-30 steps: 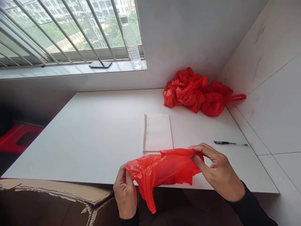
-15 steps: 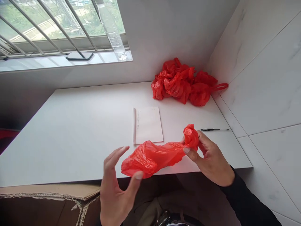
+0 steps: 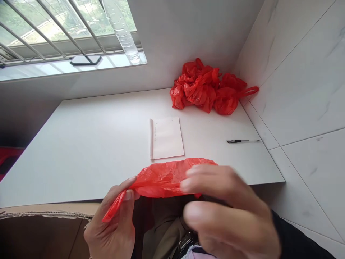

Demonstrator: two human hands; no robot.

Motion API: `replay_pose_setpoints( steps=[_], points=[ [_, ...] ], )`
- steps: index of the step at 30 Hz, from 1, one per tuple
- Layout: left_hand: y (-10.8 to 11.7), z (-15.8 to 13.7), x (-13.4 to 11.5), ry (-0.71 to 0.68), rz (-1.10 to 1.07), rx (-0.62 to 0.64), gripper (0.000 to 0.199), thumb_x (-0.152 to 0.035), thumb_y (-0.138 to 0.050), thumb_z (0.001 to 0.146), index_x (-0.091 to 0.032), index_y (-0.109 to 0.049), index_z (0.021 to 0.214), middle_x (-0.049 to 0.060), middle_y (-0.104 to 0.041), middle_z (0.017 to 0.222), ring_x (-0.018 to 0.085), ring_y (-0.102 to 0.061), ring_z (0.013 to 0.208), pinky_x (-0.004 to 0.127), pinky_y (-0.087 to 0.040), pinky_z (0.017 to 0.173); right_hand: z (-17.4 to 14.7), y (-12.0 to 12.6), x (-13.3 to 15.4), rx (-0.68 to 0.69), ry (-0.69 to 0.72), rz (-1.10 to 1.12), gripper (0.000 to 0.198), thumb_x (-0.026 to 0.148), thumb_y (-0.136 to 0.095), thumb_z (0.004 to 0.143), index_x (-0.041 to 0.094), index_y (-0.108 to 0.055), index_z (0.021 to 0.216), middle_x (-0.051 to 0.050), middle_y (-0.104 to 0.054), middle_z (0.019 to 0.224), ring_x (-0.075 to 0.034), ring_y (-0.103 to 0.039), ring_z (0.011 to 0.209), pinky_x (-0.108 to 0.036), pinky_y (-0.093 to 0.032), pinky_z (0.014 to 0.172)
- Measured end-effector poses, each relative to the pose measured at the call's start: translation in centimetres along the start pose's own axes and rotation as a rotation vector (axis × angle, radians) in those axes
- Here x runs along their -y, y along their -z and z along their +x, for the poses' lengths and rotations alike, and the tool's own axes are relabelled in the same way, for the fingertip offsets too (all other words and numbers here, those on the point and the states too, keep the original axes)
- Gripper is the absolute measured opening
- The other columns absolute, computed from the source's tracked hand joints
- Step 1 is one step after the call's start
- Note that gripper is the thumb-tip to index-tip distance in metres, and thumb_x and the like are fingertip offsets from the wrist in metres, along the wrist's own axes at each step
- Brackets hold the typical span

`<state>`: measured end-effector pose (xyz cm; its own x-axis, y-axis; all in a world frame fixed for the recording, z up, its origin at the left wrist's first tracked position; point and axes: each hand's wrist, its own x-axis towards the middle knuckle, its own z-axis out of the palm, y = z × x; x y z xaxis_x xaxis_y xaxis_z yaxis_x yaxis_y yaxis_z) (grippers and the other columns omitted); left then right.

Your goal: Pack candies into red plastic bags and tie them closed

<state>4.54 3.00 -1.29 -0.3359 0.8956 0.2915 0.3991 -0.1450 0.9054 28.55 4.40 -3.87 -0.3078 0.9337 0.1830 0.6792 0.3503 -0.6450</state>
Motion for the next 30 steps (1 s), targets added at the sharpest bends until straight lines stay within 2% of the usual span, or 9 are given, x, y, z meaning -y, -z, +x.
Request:
replay_pose_setpoints(
  steps=[3, 8, 12, 16, 19, 21, 23, 27, 30],
  points=[
    [-0.4, -0.7, -0.5, 0.175, -0.149, -0.032, 0.014, -0.029, -0.062, 0.095, -0.024, -0.073, 0.101, 0.002, -0.065, 0.097, 0.015, -0.063, 0.090, 0.026, -0.051, 0.079, 2.1, -0.7, 1.1, 0.137, 0.104, -0.100, 0.036, 0.054, -0.053, 0.098, 0.021, -0.064, 0.088, -0.007, -0.061, 0.082, -0.023, -0.061, 0.081, -0.034, -0.050, 0.073],
    [-0.6, -1.2, 0.8, 0.460, -0.520, -0.035, 0.016, -0.038, -0.066, 0.092, -0.023, -0.071, 0.087, 0.002, -0.060, 0.100, 0.017, -0.062, 0.099, 0.029, -0.058, 0.086, 5.2, -1.0, 1.5, 0.447, 0.215, -0.241, 0.026, 0.032, -0.047, 0.102, 0.020, -0.062, 0.085, -0.005, -0.061, 0.081, -0.020, -0.057, 0.073, -0.033, -0.045, 0.068],
    [-0.5, -0.6, 1.2, 0.604, -0.668, -0.031, 0.020, -0.039, -0.074, 0.084, -0.020, -0.070, 0.087, 0.002, -0.060, 0.097, 0.014, -0.063, 0.087, 0.022, -0.058, 0.075, 5.6, 0.5, 1.3, 0.510, 0.164, -0.070, 0.023, 0.041, -0.053, 0.101, 0.020, -0.063, 0.101, -0.005, -0.065, 0.094, -0.022, -0.060, 0.085, -0.034, -0.046, 0.073],
    [0.1, -0.3, 0.9, 0.624, -0.640, -0.004, 0.033, -0.036, -0.078, 0.082, -0.024, -0.064, 0.109, 0.003, -0.064, 0.099, 0.012, -0.065, 0.084, 0.024, -0.058, 0.080, 5.5, 2.8, 1.3, 0.303, 0.035, 0.182, 0.018, 0.039, -0.055, 0.102, 0.023, -0.062, 0.098, 0.001, -0.065, 0.086, -0.014, -0.058, 0.073, -0.028, -0.046, 0.069],
    [0.5, -0.3, 0.8, 0.603, -0.577, 0.110, 0.058, -0.027, -0.082, 0.078, -0.030, -0.054, 0.129, 0.003, -0.068, 0.097, 0.016, -0.067, 0.089, 0.028, -0.058, 0.083, 5.7, 4.2, 1.6, -0.085, -0.099, 0.210, 0.017, 0.041, -0.060, 0.099, 0.024, -0.062, 0.095, 0.003, -0.063, 0.078, -0.013, -0.056, 0.063, -0.026, -0.045, 0.060],
    [0.4, 0.3, 0.6, 0.574, -0.588, 0.154, 0.063, -0.022, -0.082, 0.076, -0.029, -0.052, 0.131, 0.003, -0.068, 0.097, 0.017, -0.067, 0.091, 0.030, -0.058, 0.083, 6.1, 4.9, 1.9, -0.359, -0.161, 0.219, 0.017, 0.041, -0.065, 0.096, 0.025, -0.062, 0.093, 0.002, -0.064, 0.077, -0.014, -0.060, 0.063, -0.028, -0.048, 0.059],
    [0.1, 1.3, 0.2, 0.532, -0.623, 0.166, 0.062, -0.020, -0.082, 0.074, -0.028, -0.054, 0.129, 0.003, -0.068, 0.094, 0.017, -0.067, 0.089, 0.030, -0.057, 0.082, 6.8, 5.7, 2.1, -0.535, -0.126, 0.243, 0.014, 0.039, -0.064, 0.097, 0.026, -0.060, 0.093, 0.001, -0.063, 0.078, -0.017, -0.063, 0.064, -0.031, -0.051, 0.060],
    [-0.8, 3.6, -1.1, 0.453, -0.634, 0.074, 0.058, -0.017, -0.082, 0.068, -0.023, -0.059, 0.121, 0.002, -0.068, 0.089, 0.014, -0.064, 0.083, 0.027, -0.055, 0.080, 8.3, 7.1, 1.7, -0.681, 0.119, 0.174, 0.003, 0.035, -0.057, 0.099, 0.033, -0.059, 0.098, -0.002, -0.061, 0.088, -0.020, -0.062, 0.068, -0.038, -0.052, 0.063],
    [-1.6, 3.8, -0.9, 0.449, -0.592, 0.007, 0.057, -0.018, -0.083, 0.067, -0.023, -0.059, 0.118, 0.001, -0.068, 0.086, 0.013, -0.064, 0.077, 0.024, -0.054, 0.077, 8.2, 7.6, 0.7, -0.636, 0.055, 0.104, 0.005, 0.038, -0.057, 0.098, 0.036, -0.059, 0.102, -0.002, -0.063, 0.089, -0.022, -0.060, 0.069, -0.039, -0.051, 0.061]
  ],
)
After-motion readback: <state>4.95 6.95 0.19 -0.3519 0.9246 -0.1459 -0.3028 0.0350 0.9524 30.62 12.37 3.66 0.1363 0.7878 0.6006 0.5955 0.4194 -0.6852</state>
